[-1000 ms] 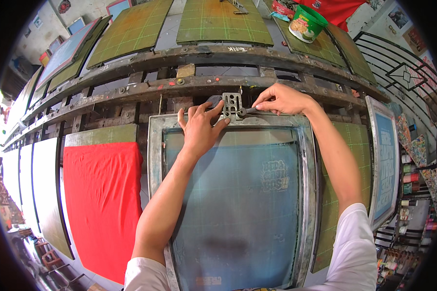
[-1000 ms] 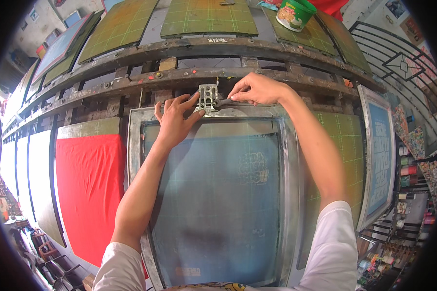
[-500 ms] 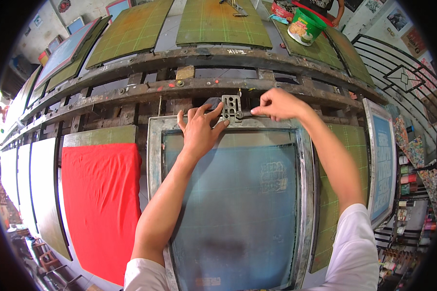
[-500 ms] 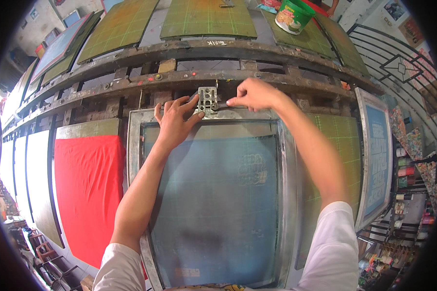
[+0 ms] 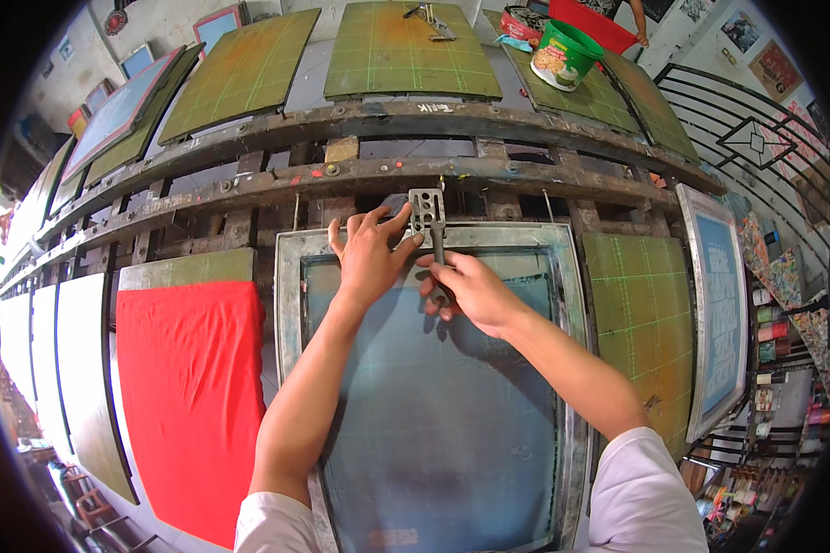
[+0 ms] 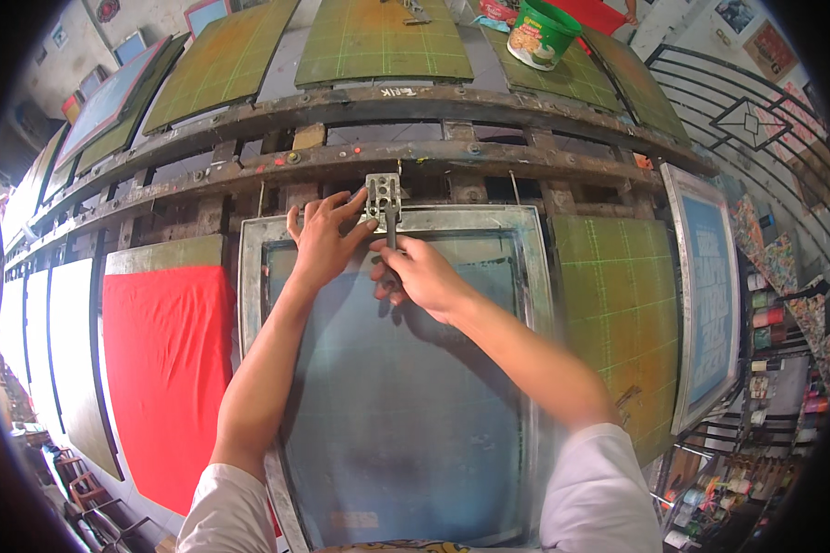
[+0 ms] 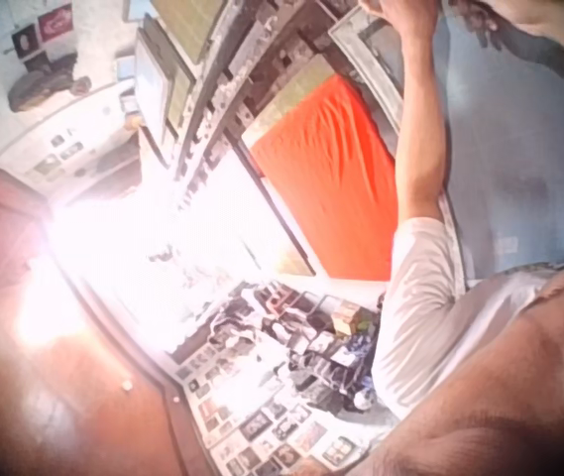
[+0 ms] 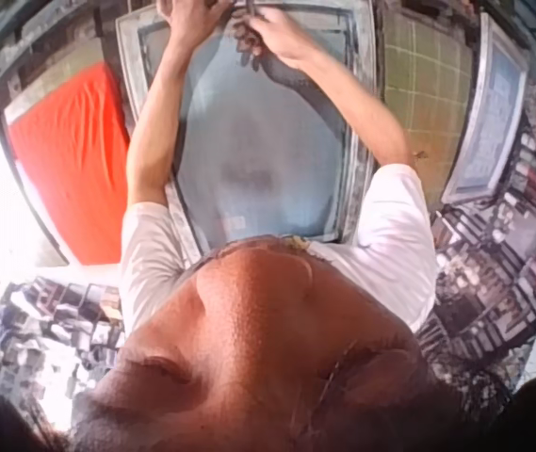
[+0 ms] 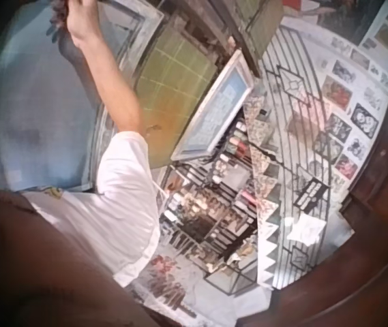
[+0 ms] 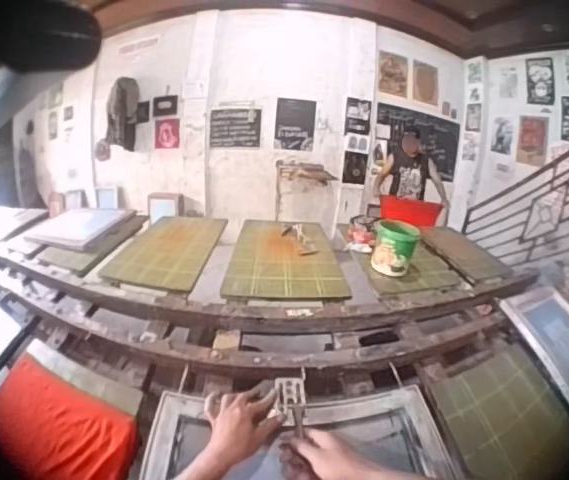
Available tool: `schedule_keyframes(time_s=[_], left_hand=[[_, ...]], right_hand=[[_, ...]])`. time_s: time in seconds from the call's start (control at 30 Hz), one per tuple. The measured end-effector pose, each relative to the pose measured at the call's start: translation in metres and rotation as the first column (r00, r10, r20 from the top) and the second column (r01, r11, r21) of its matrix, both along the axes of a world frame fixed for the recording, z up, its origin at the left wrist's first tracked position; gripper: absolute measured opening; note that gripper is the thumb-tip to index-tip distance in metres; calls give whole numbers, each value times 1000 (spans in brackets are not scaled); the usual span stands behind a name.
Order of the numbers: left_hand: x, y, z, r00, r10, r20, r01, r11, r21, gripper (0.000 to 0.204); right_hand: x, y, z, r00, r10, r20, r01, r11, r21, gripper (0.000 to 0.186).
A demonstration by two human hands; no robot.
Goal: The person picks up metal brackets and screws from a container and attaches them to the frame of a screen printing screen using a wrench.
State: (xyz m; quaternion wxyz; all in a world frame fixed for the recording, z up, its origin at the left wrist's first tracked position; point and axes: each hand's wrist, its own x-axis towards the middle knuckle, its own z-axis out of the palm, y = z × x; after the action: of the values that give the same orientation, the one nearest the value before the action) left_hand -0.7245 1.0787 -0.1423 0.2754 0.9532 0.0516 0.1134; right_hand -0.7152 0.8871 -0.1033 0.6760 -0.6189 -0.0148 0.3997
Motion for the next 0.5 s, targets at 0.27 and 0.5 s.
schedule_keyframes(time_s=[0.27,0.5], left_hand=[[2,-4,-1,1000,-13,11,14,1000,-25,56],[-1,-2,-2,1000,-3,-10,3,1000,-23,54]], right_hand=[[71,-87,-1,916,93,391,-8,977,-212,27],[121,-72,31,815,463,348,-252,825,-507,26]])
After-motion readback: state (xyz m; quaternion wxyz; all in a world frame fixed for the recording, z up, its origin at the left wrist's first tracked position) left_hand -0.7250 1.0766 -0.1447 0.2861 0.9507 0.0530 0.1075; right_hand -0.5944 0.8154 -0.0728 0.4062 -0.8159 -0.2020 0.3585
